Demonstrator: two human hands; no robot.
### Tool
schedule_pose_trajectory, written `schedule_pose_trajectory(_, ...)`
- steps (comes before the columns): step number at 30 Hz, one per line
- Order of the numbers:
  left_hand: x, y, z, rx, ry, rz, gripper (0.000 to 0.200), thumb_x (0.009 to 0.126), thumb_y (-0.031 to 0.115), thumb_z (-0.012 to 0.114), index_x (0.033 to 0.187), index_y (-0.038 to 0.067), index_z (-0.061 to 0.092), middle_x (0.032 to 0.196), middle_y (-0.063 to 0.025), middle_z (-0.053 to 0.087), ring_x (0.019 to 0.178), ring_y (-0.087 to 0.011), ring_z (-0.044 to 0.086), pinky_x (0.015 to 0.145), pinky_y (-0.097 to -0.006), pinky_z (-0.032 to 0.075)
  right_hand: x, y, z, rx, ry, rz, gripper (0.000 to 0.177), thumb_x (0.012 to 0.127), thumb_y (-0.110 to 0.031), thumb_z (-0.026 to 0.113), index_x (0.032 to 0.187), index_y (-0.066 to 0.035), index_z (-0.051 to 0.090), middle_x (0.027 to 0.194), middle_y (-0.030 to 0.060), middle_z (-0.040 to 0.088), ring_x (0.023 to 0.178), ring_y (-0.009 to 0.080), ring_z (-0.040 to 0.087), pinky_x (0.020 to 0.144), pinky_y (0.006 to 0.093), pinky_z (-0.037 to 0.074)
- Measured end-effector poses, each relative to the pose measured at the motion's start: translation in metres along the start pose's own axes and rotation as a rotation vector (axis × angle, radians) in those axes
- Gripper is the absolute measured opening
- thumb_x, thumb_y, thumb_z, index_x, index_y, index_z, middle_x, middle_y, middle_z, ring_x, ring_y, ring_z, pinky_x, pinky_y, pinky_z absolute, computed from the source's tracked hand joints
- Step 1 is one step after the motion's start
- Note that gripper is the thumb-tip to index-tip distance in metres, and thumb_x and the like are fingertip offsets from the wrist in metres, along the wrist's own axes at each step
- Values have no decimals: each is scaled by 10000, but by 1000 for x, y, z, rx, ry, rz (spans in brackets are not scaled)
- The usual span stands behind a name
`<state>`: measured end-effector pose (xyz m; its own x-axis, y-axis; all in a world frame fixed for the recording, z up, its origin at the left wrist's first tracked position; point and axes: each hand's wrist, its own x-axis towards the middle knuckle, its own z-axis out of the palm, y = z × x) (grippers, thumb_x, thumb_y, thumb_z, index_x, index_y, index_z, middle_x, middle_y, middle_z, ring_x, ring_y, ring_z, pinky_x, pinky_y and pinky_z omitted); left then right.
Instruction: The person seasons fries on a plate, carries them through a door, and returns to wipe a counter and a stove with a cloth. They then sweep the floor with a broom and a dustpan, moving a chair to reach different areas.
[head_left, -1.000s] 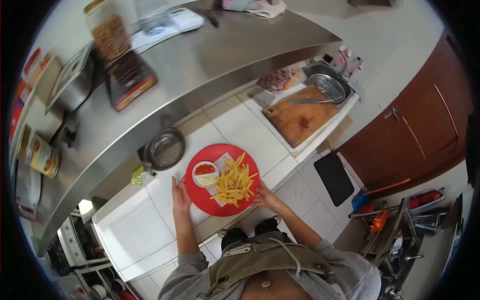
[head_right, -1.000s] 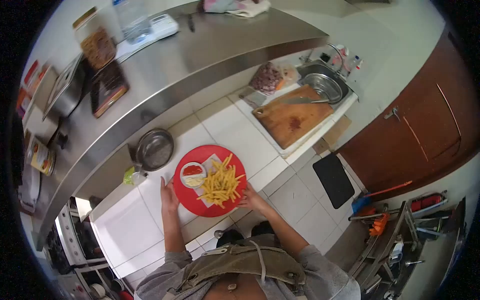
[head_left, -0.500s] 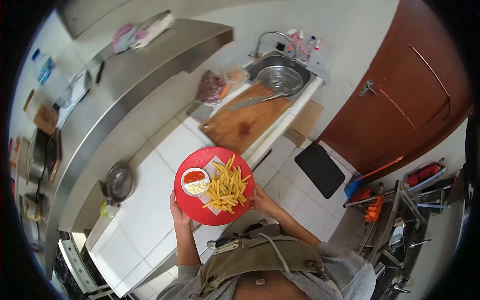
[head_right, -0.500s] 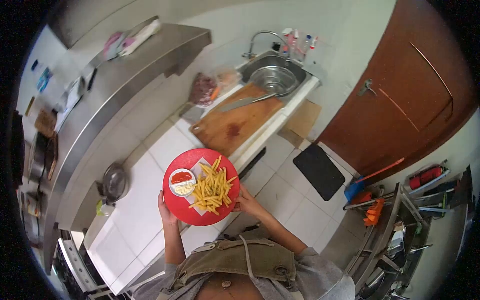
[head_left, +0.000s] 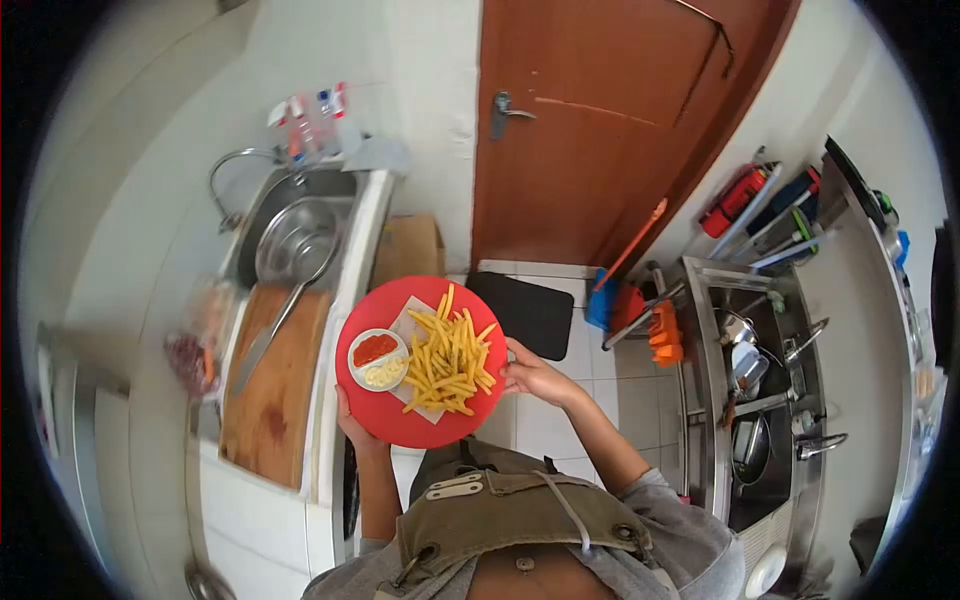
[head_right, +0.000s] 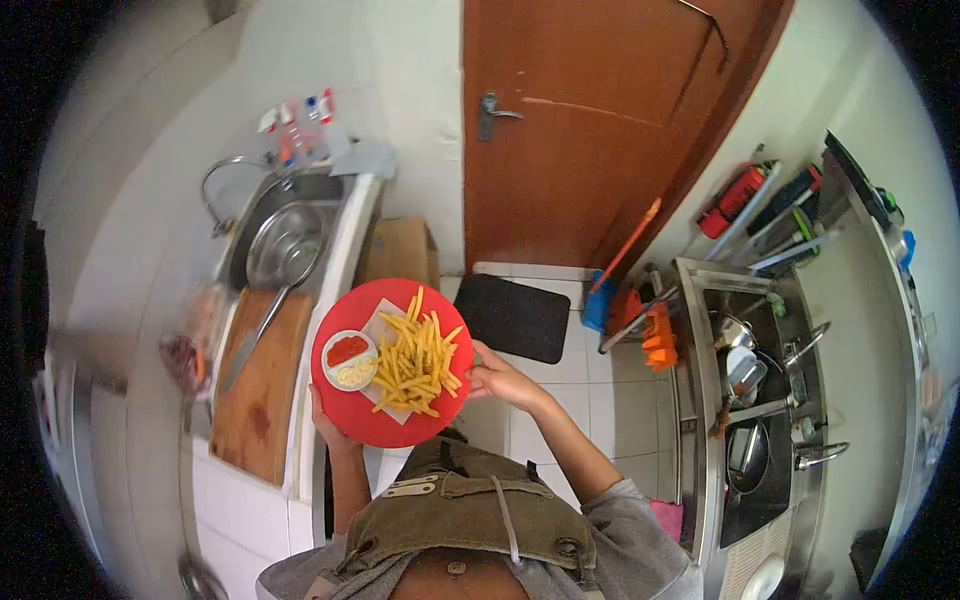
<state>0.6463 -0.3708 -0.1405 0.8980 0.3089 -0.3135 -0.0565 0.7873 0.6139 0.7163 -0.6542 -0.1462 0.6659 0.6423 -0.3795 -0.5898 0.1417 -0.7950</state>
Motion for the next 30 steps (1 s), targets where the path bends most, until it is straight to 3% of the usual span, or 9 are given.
schedule_pose_trajectory(3, 52, -42, 52, 9, -47, -22, 553, 928, 437, 271, 1293, 29, 343, 1302, -154, 406, 1174, -298, 424, 977, -438, 357, 12, -58, -74, -91, 43, 86, 540, 880, -174, 414, 1367, -120, 186, 1156, 101, 513, 1052, 191, 521, 853, 345, 449)
schedule_pose_trajectory(7, 63, -44, 74, -5, -42, -66, 532, 936, 416, 269, 1295, 28, 333, 1307, -144, 398, 1186, -285, 410, 985, -427, 349, 30, -94, -147, -416, 304, -135, 434, 868, -98, 397, 1294, -82, 322, 1108, 123, 534, 940, 158, 523, 802, 289, 440)
schedule_pose_trajectory(9, 109, -60, 85, -14, -35, -79, 535, 936, 415, 268, 1300, 28, 326, 1309, -144, 396, 1187, -289, 408, 986, -429, 346, 73, -140, -200, -592, 463, -341, 395, 862, -104, 470, 1247, -52, 397, 1140, 119, 521, 1053, 182, 496, 873, 309, 413)
schedule_pose_trajectory(11, 164, -65, 99, -39, -50, -84, 535, 936, 418, 269, 1302, 31, 323, 1312, -142, 392, 1187, -289, 408, 991, -431, 338, 130, -190, -238, -958, 641, -500, 410, 832, -124, 511, 1219, -16, 427, 1231, 197, 456, 1184, 297, 412, 982, 361, 330)
schedule_pose_trajectory(14, 200, -60, 96, -64, -59, -61, 537, 935, 423, 270, 1304, 36, 318, 1310, -143, 394, 1188, -289, 407, 994, -435, 333, 206, -263, -246, -1256, 683, -668, 471, 822, -119, 491, 1264, -4, 374, 1331, 211, 350, 1245, 340, 326, 1029, 380, 273)
schedule_pose_trajectory(19, 275, -64, 97, -186, -2, 13, 531, 934, 430, 268, 1297, 50, 335, 1310, -139, 399, 1185, -292, 412, 990, -441, 338, 364, -346, -286, -1661, 760, -642, 620, 806, -136, 522, 1353, -48, 245, 1419, 186, 182, 1300, 332, 220, 1044, 420, 244)
schedule_pose_trajectory(23, 261, -71, 113, -218, 30, 113, 525, 931, 427, 281, 1284, 47, 362, 1290, -135, 430, 1168, -289, 435, 975, -437, 358, 381, -363, -294, -1960, 970, -587, 763, 782, -179, 577, 1399, -101, 137, 1455, 162, 36, 1330, 352, 106, 1052, 468, 212)
schedule_pose_trajectory(25, 253, -83, 117, -248, 153, 266, 562, 927, 453, 261, 1277, 27, 368, 1281, -149, 437, 1157, -298, 443, 980, -428, 350, 369, -371, -286, -1966, 991, -589, 792, 771, -188, 595, 1403, -115, 124, 1455, 166, 11, 1327, 367, 97, 1049, 472, 217)
schedule_pose_trajectory(30, 236, -88, 141, -336, 173, 357, 523, 919, 427, 333, 1270, 43, 381, 1281, -132, 440, 1158, -286, 443, 975, -425, 358, 364, -380, -288, -2012, 1064, -551, 853, 736, -200, 650, 1411, -204, 127, 1453, 169, -65, 1323, 402, 66, 1033, 493, 242)
